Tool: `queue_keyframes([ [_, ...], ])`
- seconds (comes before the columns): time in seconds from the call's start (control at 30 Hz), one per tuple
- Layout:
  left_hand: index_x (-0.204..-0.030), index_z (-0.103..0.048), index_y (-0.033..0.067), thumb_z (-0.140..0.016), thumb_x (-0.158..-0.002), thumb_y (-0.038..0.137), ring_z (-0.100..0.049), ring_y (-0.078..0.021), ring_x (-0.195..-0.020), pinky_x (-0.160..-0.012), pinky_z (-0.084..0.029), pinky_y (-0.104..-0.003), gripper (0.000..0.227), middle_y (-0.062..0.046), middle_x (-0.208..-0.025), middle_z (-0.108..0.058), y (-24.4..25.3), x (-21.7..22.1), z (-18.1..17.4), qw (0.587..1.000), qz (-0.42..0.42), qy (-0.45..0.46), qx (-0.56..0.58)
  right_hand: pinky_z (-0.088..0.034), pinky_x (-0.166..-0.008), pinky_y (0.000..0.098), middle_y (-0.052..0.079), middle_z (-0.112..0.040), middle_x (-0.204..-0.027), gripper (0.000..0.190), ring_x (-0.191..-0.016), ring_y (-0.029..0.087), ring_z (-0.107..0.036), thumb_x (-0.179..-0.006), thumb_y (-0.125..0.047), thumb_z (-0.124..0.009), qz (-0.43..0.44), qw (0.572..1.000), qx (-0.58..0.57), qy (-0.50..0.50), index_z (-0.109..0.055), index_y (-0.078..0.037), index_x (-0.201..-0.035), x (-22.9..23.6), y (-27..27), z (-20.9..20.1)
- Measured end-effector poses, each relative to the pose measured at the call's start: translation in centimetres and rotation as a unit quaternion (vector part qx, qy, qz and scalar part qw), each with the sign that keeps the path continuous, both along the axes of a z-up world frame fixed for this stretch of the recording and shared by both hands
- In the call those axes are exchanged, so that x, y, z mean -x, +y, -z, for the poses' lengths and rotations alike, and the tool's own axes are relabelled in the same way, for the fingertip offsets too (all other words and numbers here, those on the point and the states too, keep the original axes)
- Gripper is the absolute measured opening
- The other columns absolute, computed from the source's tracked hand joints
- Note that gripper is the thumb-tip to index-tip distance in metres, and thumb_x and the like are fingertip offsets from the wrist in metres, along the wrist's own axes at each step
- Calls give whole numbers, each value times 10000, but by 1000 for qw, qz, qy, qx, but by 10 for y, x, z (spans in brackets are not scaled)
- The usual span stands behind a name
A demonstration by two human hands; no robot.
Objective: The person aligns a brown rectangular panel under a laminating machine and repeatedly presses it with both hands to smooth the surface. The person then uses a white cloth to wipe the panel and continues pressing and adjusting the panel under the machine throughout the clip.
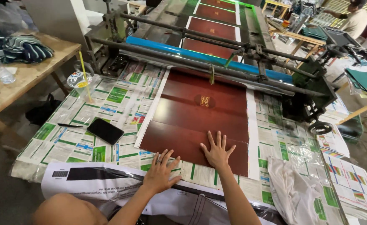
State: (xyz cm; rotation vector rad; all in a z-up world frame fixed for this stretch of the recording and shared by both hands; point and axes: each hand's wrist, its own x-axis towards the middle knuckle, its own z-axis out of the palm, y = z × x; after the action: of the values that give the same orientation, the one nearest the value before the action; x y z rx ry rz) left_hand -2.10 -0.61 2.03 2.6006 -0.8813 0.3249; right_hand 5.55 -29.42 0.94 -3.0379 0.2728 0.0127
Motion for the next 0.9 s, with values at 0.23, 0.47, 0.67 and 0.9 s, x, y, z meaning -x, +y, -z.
queue_keyframes([
  [0.23, -1456, -527, 170, -659, -892, 515, -269, -376, -1480, -1207, -166, -579, 675, -184, -1552, -349, -1, 0, -3, 999, -7, 38, 28, 24, -1128, 791, 42, 9, -1730, 811, -1582, 326, -5, -938, -790, -296, -1, 1000, -1, 15, -78, -432, -1632, -28, -5, -3],
  [0.47, -1466, -536, 163, -666, -887, 490, -313, -392, -1458, -1211, -178, -586, 678, -199, -1530, -398, 0, 1, -3, 999, -3, 7, 44, 39, -1136, 786, 31, 43, -1737, 818, -1594, 295, 21, -942, -788, -274, 5, 1000, -6, 14, -58, -411, -1635, -51, -13, 3],
  [0.67, -1474, -529, 150, -627, -908, 521, -315, -415, -1453, -1193, -189, -587, 684, -224, -1545, -370, 1, 2, 7, 999, 2, -4, 41, 47, -1117, 765, 88, 63, -1725, 864, -1573, 333, 46, -934, -801, -312, -27, 1000, 3, 16, -61, -375, -1642, 13, -4, 2],
  [0.9, -1446, -545, 164, -603, -896, 499, -395, -398, -1377, -1168, -225, -586, 647, -232, -1481, -421, 0, 9, 4, 995, -6, -89, 44, -77, -1207, 657, 90, -72, -1717, 801, -1588, 303, -69, -957, -696, -447, -182, 982, 50, -2, -153, -377, -1631, 71, -9, -22],
])
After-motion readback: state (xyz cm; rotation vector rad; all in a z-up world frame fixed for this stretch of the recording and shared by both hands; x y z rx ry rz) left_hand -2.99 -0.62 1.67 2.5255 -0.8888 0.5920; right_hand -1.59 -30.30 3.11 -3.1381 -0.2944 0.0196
